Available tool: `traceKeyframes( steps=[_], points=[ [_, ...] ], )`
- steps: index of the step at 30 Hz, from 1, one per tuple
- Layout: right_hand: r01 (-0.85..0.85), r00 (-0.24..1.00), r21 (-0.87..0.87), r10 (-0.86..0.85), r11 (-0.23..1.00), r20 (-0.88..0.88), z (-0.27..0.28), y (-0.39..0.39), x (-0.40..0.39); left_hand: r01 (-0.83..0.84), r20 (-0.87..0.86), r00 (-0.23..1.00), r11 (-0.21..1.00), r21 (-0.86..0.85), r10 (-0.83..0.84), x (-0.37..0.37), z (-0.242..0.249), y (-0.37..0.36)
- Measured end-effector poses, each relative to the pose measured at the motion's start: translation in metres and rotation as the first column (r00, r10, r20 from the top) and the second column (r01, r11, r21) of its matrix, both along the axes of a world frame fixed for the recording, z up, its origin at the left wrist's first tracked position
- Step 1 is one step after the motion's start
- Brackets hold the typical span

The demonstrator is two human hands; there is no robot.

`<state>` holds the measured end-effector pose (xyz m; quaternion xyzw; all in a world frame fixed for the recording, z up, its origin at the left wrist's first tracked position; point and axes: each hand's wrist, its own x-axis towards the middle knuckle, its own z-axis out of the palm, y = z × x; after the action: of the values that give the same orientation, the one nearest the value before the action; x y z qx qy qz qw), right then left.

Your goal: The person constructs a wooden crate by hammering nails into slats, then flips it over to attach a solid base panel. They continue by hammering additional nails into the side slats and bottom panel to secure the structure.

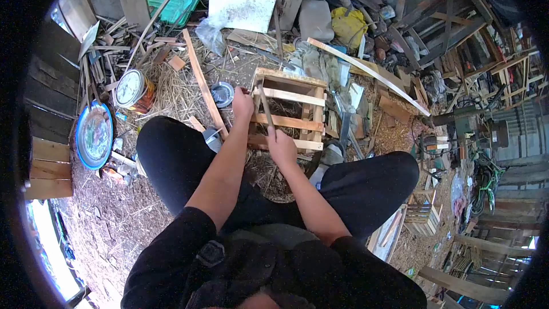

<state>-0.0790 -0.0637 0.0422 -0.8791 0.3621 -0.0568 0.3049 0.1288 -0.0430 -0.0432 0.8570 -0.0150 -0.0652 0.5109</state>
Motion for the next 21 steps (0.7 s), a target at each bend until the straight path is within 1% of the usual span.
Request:
traceKeyframes(
  steps=[1, 2, 4, 5, 6, 8, 9, 10, 11, 12, 13, 14, 15, 16, 17, 18, 19, 20, 21],
  points=[
    [0.059, 0.997, 0.047, -0.061, 0.997, 0.053, 0.006, 0.004, -0.003, 0.002, -0.016, 1.000, 1.000, -0.005, -0.002, 0.001, -0.004, -0.001],
    [0.062, 0.996, 0.050, -0.065, 0.997, 0.061, 0.011, 0.006, 0.001, 0.007, -0.034, 0.999, 1.000, -0.007, -0.007, 0.003, -0.009, -0.001],
    [0.115, 0.993, 0.034, -0.116, 0.993, 0.008, 0.013, 0.009, -0.003, 0.021, -0.029, 0.999, 1.000, 0.013, -0.020, 0.002, -0.007, 0.000],
    [0.080, 0.993, 0.040, -0.076, 0.996, -0.089, 0.010, 0.004, 0.000, 0.025, 0.011, 1.000, 1.000, -0.016, -0.025, 0.000, -0.007, 0.002],
    [0.095, 0.992, 0.038, -0.091, 0.995, -0.089, 0.007, -0.001, 0.000, 0.031, 0.056, 0.998, 0.998, -0.050, -0.028, -0.002, -0.006, 0.001],
    [0.052, 0.994, 0.090, -0.043, 0.995, -0.104, 0.003, -0.007, -0.002, 0.050, 0.105, 0.993, 0.998, -0.031, -0.046, -0.004, -0.002, 0.001],
    [0.058, 0.997, 0.108, -0.052, 0.992, -0.062, 0.001, -0.010, -0.003, 0.032, 0.197, 0.980, 0.999, 0.003, -0.032, -0.004, 0.001, 0.000],
    [0.075, 0.996, 0.107, -0.070, 0.991, -0.052, -0.003, -0.013, -0.004, 0.011, 0.284, 0.959, 0.999, 0.036, -0.021, -0.005, 0.004, -0.001],
    [0.145, 0.989, 0.156, -0.144, 0.977, -0.019, -0.007, -0.013, -0.008, -0.003, 0.393, 0.918, 0.992, 0.124, -0.046, -0.006, 0.005, -0.002],
    [0.212, 0.976, 0.208, -0.218, 0.955, 0.006, -0.008, -0.010, -0.013, 0.016, 0.394, 0.917, 0.992, 0.128, -0.066, -0.009, 0.013, -0.002],
    [0.291, 0.940, 0.234, -0.323, 0.927, 0.108, -0.008, -0.006, -0.015, 0.041, 0.512, 0.851, 0.986, 0.162, -0.120, -0.011, 0.023, -0.001],
    [0.302, 0.936, 0.237, -0.334, 0.923, 0.109, -0.006, -0.008, -0.018, 0.057, 0.620, 0.767, 0.979, 0.196, -0.169, -0.013, 0.034, -0.001],
    [0.346, 0.918, 0.256, -0.382, 0.903, 0.107, -0.004, -0.015, -0.020, 0.104, 0.616, 0.737, 0.947, 0.304, -0.279, -0.019, 0.043, 0.001],
    [0.389, 0.897, 0.276, -0.429, 0.879, 0.106, -0.003, -0.022, -0.022, 0.111, 0.618, 0.732, 0.945, 0.308, -0.287, -0.025, 0.051, 0.000],
    [0.395, 0.892, 0.281, -0.438, 0.875, 0.109, -0.002, -0.027, -0.024, 0.167, 0.642, 0.681, 0.928, 0.334, -0.354, -0.032, 0.059, -0.003],
    [0.437, 0.832, 0.412, -0.533, 0.799, 0.151, -0.002, -0.033, -0.026, 0.222, 0.662, 0.622, 0.905, 0.362, -0.418, -0.038, 0.063, -0.009],
    [0.457, 0.759, 0.538, -0.626, 0.708, 0.178, -0.003, -0.038, -0.029, 0.260, 0.648, 0.608, 0.886, 0.385, -0.460, -0.045, 0.065, -0.018],
    [0.456, 0.674, 0.655, -0.714, 0.602, 0.187, -0.004, -0.044, -0.032, 0.268, 0.650, 0.597, 0.880, 0.392, -0.471, -0.051, 0.065, -0.027],
    [0.412, 0.626, 0.723, -0.749, 0.555, 0.218, -0.001, -0.047, -0.036, 0.351, 0.646, 0.547, 0.846, 0.401, -0.533, -0.059, 0.068, -0.034]
  ],
)
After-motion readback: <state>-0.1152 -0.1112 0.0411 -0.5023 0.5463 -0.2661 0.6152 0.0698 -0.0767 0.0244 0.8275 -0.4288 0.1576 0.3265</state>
